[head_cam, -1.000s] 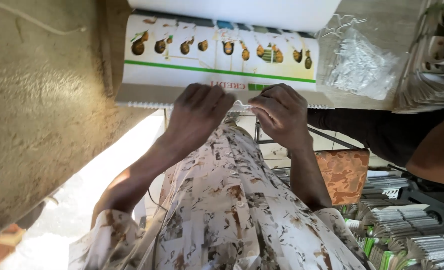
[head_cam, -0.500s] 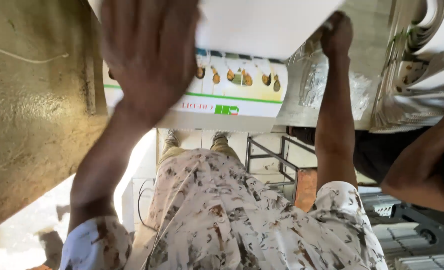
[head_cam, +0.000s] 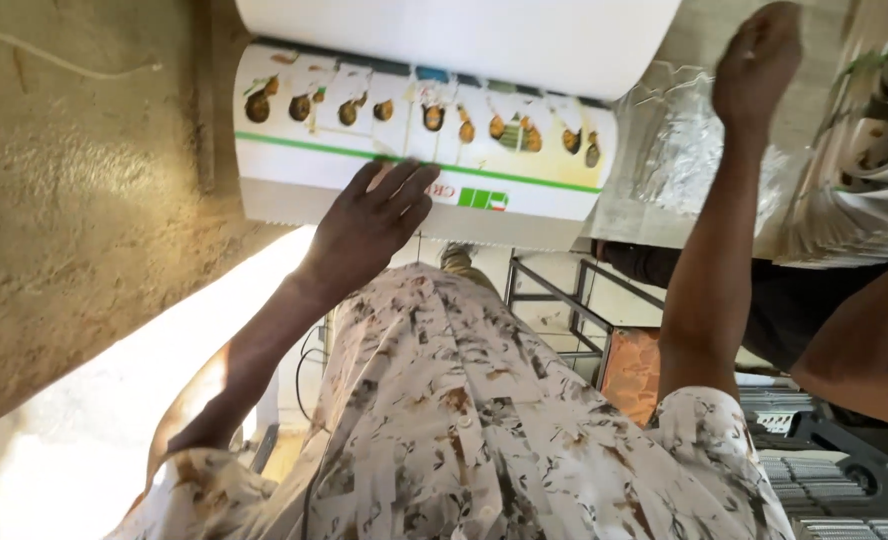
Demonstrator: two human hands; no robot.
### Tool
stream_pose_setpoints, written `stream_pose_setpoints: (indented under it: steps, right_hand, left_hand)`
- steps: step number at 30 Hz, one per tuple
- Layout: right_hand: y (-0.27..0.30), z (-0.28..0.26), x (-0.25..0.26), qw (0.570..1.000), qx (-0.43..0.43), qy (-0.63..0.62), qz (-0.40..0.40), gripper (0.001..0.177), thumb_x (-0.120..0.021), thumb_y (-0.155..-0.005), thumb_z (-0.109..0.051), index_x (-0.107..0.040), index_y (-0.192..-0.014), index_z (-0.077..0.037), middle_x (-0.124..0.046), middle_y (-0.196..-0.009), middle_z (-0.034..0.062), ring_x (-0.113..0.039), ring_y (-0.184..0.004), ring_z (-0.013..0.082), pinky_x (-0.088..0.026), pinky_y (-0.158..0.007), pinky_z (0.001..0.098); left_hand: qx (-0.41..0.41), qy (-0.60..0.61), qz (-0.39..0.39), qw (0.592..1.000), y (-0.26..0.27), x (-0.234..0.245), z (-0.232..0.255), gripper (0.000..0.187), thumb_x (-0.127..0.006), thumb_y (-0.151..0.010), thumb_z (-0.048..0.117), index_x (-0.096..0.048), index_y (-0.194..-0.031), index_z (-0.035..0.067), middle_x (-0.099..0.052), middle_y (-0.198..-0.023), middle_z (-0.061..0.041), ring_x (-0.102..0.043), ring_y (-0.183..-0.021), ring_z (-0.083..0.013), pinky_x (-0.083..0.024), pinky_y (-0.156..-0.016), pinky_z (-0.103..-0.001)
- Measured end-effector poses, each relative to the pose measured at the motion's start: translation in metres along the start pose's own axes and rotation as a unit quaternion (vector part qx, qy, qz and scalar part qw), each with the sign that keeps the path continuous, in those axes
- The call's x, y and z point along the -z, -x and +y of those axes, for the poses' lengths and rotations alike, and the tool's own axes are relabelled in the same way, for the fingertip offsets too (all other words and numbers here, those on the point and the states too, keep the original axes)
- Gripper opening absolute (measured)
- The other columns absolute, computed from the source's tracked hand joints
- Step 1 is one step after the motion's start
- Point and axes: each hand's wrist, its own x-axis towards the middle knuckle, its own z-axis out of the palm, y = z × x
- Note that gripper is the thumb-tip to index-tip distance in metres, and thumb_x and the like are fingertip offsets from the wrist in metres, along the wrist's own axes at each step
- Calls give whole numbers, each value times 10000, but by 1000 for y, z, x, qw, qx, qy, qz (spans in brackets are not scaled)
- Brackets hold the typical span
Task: The person inserts metal spiral rings into the pre-punched holes of calendar pages to bind them. They then flip the completed calendar over and place it on a stack of finished calendars.
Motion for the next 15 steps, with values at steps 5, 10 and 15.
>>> stream_pose_setpoints:
  steps: [5,10,15]
  right_hand:
    - [9,-169,102,950,-15,-288,-118,153,-427,-1197,90,-566,-1181,28,-638,-1082,184,-646,-937,283,-518,-744,328]
    - [52,-268,95,960,18,-253,-122,45,-769,-1021,-30,-733,-1046,-18,-695,-967,161,-648,-958,398,-494,-975,515]
    - [67,-301,114,975,25,-191,-112,25,-746,-1037,-45,-747,-1014,-35,-622,-914,105,-578,-941,328,-466,-1035,514]
  left_hand:
    - [-23,-29,49,998,7,-11,-9,486,-706,-888,16,-577,-1351,93,-445,-1585,-158,-441,-1439,-356,-403,-1198,-530]
    - [-27,-56,87,994,9,18,-1,406,-890,-750,25,-729,-1110,118,-615,-1392,-121,-573,-1320,-311,-481,-1078,-509]
    - [-51,-47,155,985,24,34,1,132,-794,-888,46,-774,-1006,101,-754,-1130,-97,-720,-1101,-263,-592,-950,-446]
